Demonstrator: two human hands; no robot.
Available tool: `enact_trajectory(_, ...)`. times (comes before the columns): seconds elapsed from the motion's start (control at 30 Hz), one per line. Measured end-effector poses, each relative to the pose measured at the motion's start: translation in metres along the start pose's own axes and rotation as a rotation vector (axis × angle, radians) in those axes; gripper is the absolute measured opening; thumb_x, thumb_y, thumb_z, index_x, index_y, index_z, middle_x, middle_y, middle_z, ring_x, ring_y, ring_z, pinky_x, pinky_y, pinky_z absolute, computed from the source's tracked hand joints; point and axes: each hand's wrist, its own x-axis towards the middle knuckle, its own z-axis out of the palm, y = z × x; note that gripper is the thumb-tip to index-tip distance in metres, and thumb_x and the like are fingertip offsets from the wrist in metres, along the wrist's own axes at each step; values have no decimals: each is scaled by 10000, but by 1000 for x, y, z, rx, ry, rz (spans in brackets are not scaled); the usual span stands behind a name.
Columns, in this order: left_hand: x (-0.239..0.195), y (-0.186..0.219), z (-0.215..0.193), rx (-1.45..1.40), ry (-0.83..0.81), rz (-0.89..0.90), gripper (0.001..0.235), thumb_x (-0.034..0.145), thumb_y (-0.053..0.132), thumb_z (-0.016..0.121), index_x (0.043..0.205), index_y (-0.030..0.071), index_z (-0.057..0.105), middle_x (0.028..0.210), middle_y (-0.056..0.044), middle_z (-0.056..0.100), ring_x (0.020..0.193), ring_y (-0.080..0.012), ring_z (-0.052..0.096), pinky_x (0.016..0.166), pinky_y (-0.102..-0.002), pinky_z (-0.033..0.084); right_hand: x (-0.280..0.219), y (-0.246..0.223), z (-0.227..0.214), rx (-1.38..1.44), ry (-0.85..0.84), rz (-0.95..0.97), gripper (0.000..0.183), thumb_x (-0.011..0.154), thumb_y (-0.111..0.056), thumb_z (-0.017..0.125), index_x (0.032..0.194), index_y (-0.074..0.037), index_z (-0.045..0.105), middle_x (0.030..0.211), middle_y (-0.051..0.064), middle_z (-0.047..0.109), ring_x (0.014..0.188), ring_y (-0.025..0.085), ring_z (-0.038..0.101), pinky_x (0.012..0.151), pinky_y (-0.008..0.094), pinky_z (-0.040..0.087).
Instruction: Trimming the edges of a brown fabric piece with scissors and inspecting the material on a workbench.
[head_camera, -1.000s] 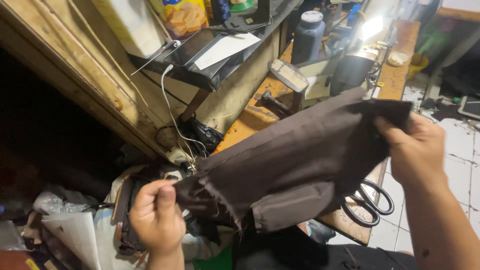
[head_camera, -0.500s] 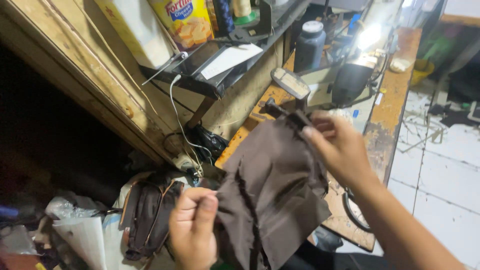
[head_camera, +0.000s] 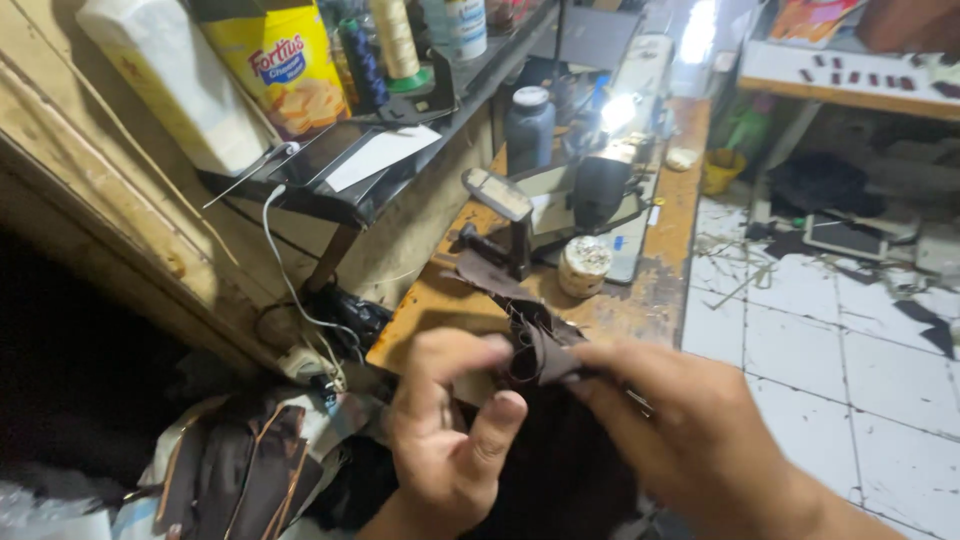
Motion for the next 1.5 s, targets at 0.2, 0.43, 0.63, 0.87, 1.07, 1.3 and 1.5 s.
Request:
enact_trajectory(0.2, 48, -3, 2, -215, -299, -62, 869, 917, 443, 634, 1566, 30, 231, 1561, -243, 442, 1466, -349, 459, 1226, -465, 387, 27, -17, -47, 284, -107, 171, 177, 960, -157, 630, 1036, -79, 769, 903, -15, 801, 792, 70, 683, 715, 223, 539)
enact_trajectory(0.43, 60, -24, 15, -319, -326, -306, 208, 946, 305, 711, 916, 103, 673, 813, 49, 601, 784, -62, 545, 711, -224, 455, 37, -26, -60, 315, 19, 231, 186, 989, -28, 588, 1101, 2, 734, 921, 44, 779, 835, 93, 675, 766, 200, 511)
enact_trajectory(0.63, 41, -12, 16, -229, -256, -246, 224, 992, 250, 633, 1109, 69, 694, 985, 6, 697, 923, -102, 623, 855, -278, 528, 36, -11, -46, 125, 58, 248, 164, 974, -101, 626, 1075, -57, 748, 933, -5, 772, 840, 82, 650, 802, 226, 498)
enact_trajectory(0.87, 51, -15, -1, -122, -187, -92, 202, 905, 223, 769, 800, 122, 630, 764, 41, 548, 713, -94, 522, 656, -261, 448, 40, 1, -25, 214, 99, 213, 164, 971, -73, 628, 1088, -25, 731, 992, 40, 770, 908, 108, 684, 853, 231, 528)
enact_trajectory(1.07, 85, 9, -14, 97, -364, 203, 148, 923, 152, 760, 1029, 51, 738, 858, -81, 660, 738, -166, 658, 713, -262, 550, 39, 4, -20, 346, 132, 153, 206, 940, -2, 650, 1140, 16, 696, 966, 56, 736, 851, 109, 654, 799, 229, 544)
enact_trajectory(1.3, 35, -30, -4, 142, -462, 152, 178, 961, 247, 702, 985, 75, 737, 800, -50, 619, 694, -191, 602, 627, -305, 470, 3, 50, 1, 251, 58, 181, 205, 845, -104, 769, 1047, -73, 782, 962, 40, 820, 838, 89, 757, 774, 203, 602)
enact_trajectory(1.5, -13, -52, -11, 108, -459, 83, 174, 979, 236, 686, 1010, 74, 741, 847, -58, 684, 706, -189, 678, 666, -290, 531, -36, 66, 21, 240, -123, 113, 224, 856, -155, 761, 1076, -116, 753, 956, 18, 820, 813, 115, 791, 754, 228, 601)
